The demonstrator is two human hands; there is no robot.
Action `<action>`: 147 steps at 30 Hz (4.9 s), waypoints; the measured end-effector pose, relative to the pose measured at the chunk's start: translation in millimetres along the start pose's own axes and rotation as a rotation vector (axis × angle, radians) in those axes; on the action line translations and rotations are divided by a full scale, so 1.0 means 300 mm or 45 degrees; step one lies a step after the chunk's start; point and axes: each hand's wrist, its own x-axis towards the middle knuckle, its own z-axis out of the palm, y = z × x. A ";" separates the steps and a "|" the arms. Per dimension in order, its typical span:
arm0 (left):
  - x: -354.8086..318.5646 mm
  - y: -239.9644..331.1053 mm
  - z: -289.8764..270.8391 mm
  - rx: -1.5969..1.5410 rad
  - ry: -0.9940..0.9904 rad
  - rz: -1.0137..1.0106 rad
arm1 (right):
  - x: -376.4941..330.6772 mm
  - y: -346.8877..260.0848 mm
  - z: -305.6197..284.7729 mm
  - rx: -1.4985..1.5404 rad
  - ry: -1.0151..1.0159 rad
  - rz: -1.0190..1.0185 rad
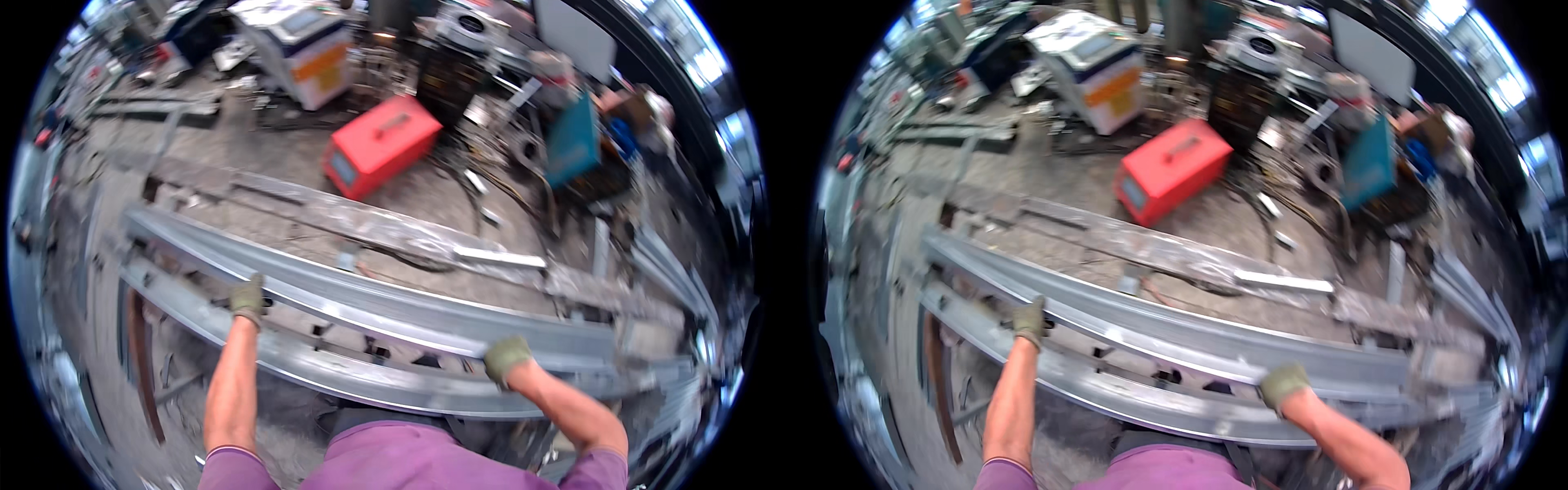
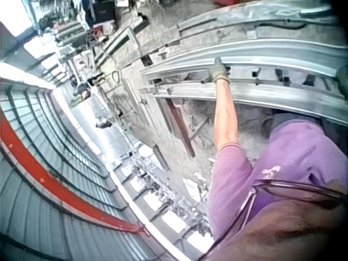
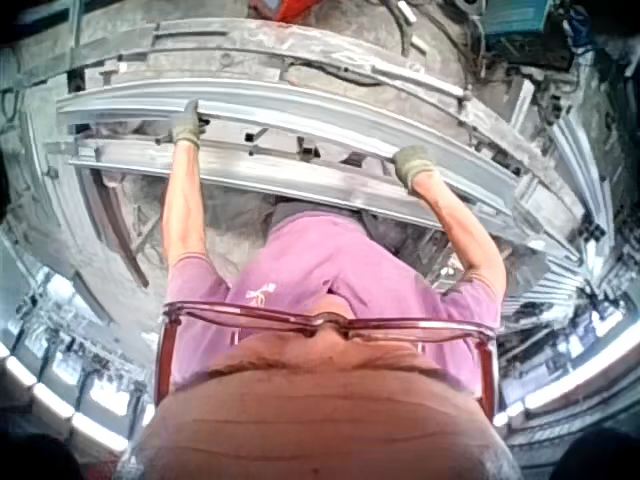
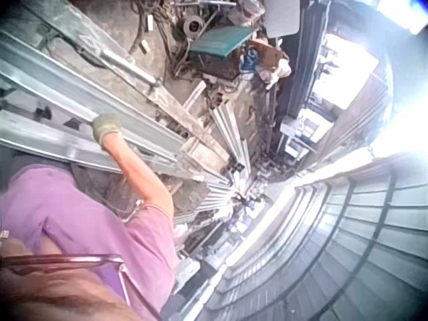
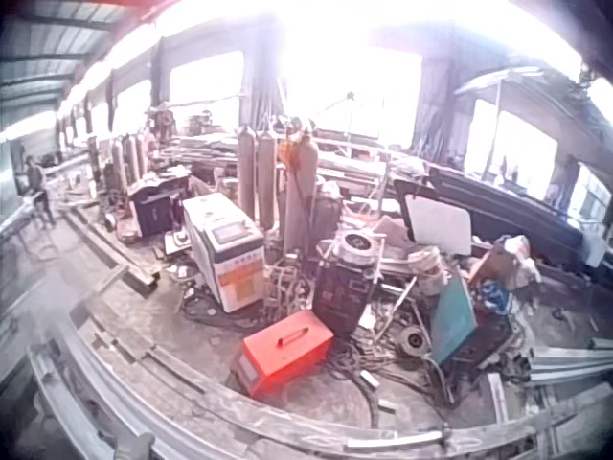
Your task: The person picks up metal bars and aligns them on a workbench. They then use a welding torch to tack weld the metal pieces together, creating a frame structure.
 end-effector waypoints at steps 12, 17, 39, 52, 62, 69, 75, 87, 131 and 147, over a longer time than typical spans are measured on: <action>0.223 0.125 0.305 -0.046 0.021 -0.117 | 0.319 0.088 0.229 0.351 0.223 0.344; 0.259 0.147 0.294 -0.018 -0.002 -0.168 | 0.329 0.085 0.205 0.361 0.267 0.417; 0.352 0.123 0.377 0.811 0.312 0.102 | 0.347 0.108 0.168 0.383 0.275 0.431; -0.287 0.043 -0.058 0.655 0.627 0.514 | -0.128 -0.024 0.331 0.478 0.203 0.252; -0.423 -0.459 -0.018 -0.533 0.209 -0.558 | -0.283 -0.222 0.639 0.655 -0.061 0.425; -0.549 -0.359 -0.058 -0.146 0.245 -0.369 | -0.355 -0.158 0.560 0.602 -0.061 0.492; -0.682 -0.299 -0.116 -0.161 0.298 -0.107 | -0.416 -0.080 0.549 0.506 -0.090 0.600; -0.133 -0.061 0.149 0.084 -0.186 -0.001 | -0.176 0.178 0.495 0.596 -0.045 0.932; -1.069 0.277 1.232 1.343 -0.887 1.819 | 0.113 0.230 0.693 1.108 0.733 0.449; -1.105 0.150 1.223 1.060 -0.371 1.974 | -0.263 0.509 0.887 1.935 0.900 0.464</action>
